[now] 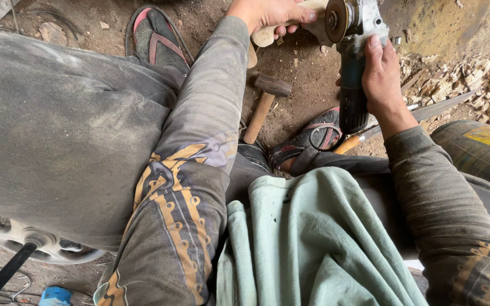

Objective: The person uses a handheld angle grinder and a bench grinder to shape and smooth a small wooden piece. They repeatedly rotate the piece, grind its ends and sides, and inspect the fit of a metal sleeve onto the wood.

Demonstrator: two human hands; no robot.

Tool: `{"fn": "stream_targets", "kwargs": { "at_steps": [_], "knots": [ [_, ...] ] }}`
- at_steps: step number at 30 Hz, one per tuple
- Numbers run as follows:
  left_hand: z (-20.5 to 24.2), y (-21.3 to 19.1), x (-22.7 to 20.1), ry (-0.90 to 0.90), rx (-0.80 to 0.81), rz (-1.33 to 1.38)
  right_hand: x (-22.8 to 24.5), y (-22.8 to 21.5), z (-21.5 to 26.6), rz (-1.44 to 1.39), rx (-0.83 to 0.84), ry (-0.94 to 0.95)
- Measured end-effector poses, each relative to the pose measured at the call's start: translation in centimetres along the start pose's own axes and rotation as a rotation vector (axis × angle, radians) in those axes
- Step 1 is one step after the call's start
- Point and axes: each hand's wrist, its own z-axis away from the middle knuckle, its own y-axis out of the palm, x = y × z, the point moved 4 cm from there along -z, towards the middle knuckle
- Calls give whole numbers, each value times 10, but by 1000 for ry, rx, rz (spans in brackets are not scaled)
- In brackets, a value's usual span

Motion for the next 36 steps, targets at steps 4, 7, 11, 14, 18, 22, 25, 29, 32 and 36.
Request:
{"fn": "stream_targets", "kwargs": {
  "at_steps": [4,7,11,14,18,22,25,29,32,36],
  "knots": [
    [0,0,2,-15,2,29,1,1,0,3,15,-39],
    [-2,-1,3,7,-7,13,-1,0,-1,18,-16,17],
    [-6,-1,5,30,-9,1,-2,0,-1,5,0,0],
    [-9,-2,7,24,-19,0,-3,0,-3,20,-1,-5],
    [-10,-1,7,18,-12,-2,-4,0,-4,3,5,-22],
    [-6,-2,0,24,-44,-115,-3,1,-6,10,5,7],
    [0,1,-8,107,-73,-147,-1,2,-6,12,3,-12],
    [2,2,-7,35,-108,-239,2,2,-6,38,9,-20],
    [-1,2,-5,33,-130,-342,4,3,-7,29,5,-12],
    [-9,0,-10,173,-345,-527,12,0,-6,-18,-15,-87]
  ]
}}
